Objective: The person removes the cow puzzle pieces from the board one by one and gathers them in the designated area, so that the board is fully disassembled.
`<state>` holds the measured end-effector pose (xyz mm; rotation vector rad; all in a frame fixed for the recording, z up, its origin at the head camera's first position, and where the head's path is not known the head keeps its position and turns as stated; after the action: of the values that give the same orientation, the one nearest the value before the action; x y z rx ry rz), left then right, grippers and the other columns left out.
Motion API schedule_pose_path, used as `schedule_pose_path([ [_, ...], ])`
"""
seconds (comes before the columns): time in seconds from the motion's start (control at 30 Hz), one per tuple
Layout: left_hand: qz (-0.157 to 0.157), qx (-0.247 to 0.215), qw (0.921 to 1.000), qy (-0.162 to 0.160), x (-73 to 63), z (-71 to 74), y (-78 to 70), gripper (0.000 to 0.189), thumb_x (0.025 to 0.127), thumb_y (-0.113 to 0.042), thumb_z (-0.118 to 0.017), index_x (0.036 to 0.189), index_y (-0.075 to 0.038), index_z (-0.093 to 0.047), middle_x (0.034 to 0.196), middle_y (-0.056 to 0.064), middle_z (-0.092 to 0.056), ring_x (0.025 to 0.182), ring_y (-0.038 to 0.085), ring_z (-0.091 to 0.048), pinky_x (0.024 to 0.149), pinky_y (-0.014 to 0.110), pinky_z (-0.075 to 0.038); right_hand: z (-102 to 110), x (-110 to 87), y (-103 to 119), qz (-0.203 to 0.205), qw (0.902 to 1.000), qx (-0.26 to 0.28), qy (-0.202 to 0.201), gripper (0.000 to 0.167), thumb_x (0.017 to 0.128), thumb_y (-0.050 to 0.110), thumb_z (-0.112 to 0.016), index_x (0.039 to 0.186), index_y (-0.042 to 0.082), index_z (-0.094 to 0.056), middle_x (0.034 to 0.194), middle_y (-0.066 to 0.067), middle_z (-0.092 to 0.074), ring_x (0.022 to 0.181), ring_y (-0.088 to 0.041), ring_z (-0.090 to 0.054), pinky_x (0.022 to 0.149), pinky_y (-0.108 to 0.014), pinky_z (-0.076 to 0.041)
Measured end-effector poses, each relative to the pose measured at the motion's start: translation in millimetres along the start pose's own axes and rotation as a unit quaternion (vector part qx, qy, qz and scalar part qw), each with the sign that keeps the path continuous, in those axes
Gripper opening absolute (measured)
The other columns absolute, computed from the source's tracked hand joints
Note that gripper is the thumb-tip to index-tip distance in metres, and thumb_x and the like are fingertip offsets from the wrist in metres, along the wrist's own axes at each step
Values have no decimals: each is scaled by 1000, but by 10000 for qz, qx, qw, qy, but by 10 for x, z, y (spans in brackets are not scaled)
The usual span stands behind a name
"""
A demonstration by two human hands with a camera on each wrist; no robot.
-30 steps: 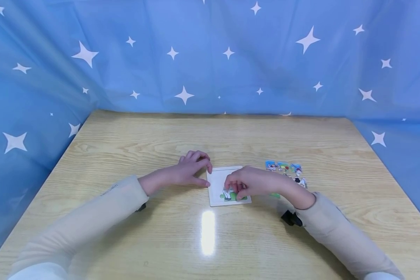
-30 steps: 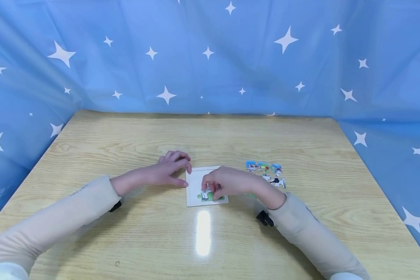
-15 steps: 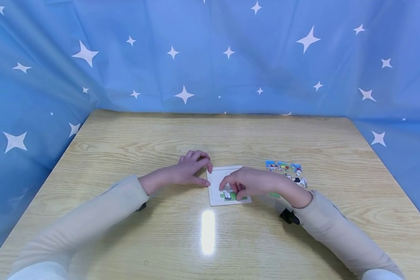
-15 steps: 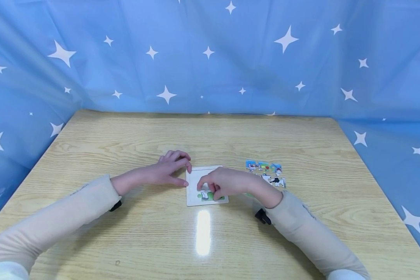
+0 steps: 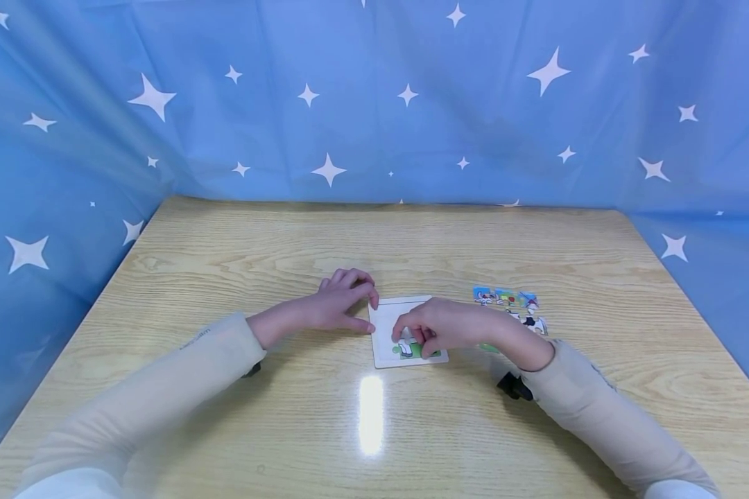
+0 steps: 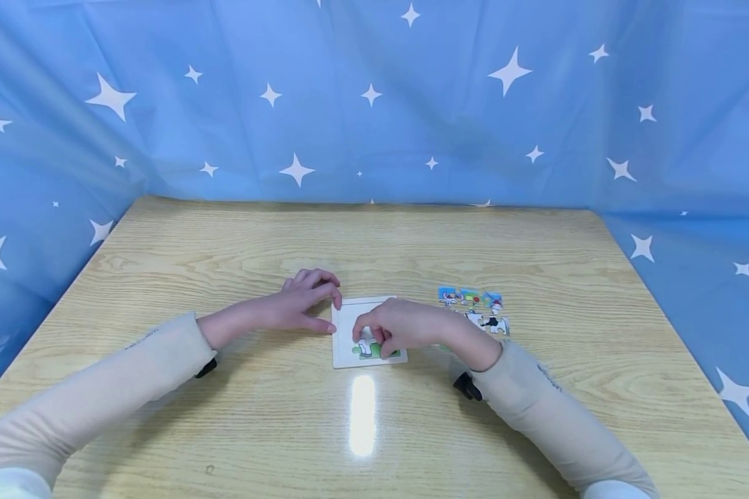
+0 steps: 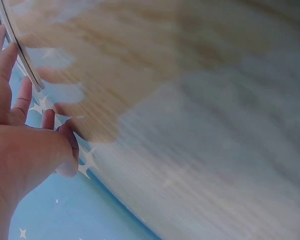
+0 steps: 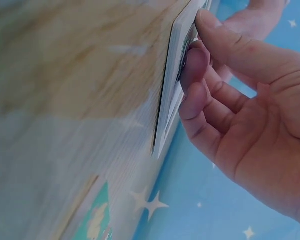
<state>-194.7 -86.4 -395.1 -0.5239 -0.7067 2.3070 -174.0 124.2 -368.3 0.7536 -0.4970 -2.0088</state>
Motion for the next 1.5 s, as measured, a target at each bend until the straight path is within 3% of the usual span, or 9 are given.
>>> schedule_pose_path([
  [0.27,10,29,10000,-39,-2,-1,-10,29,105,-31,-79,123,-18,-61,162,20,-37,148,45,-28,111,60,-28,-7,28,17,-52,9999,-140,44,37,95,-9,-81,125,9,-70,84,10,-54,72,0,-48,73,-24,-47],
  [0.6,26,75,10000,-37,-7,9,-22,30,104,-32,-79,123,-19,-60,162,19,-38,148,44,-28,112,59,-28,-20,-23,27,-24,9997,-117,-227,37,96,-6,-82,123,15,-68,97,4,-57,79,-5,-49,76,-26,-48],
  [1.1,20,85,10000,-44,5,-7,-13,29,104,-31,-80,122,-19,-60,162,19,-38,149,45,-27,113,63,-27,-39,-108,67,408,9962,-264,-722,33,97,-5,-81,122,13,-68,97,5,-57,77,-4,-49,72,-26,-48],
  [1.37,-8,120,9999,-71,3,6,-19,30,103,-32,-80,121,-18,-61,161,19,-38,149,45,-28,113,62,-28,-31,-156,117,1074,9892,-361,-935,23,103,-6,-72,119,10,-68,88,9,-55,77,0,-48,71,-26,-47],
  [1.5,-32,134,9999,-79,-5,8,-22,30,104,-32,-80,121,-18,-61,161,20,-39,148,46,-28,111,60,-29,-30,-179,127,1195,9878,-318,-947,22,105,-7,-69,119,10,-68,87,9,-55,75,1,-46,70,-26,-46],
])
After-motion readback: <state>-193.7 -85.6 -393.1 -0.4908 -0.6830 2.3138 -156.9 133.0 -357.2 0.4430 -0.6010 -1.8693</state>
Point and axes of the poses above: each hand's wrist, its own x-axis towards the middle knuckle, its own z-axis out of the back of the hand, y = z × x, the point moved 4 cm from there along x, towards the middle knuckle
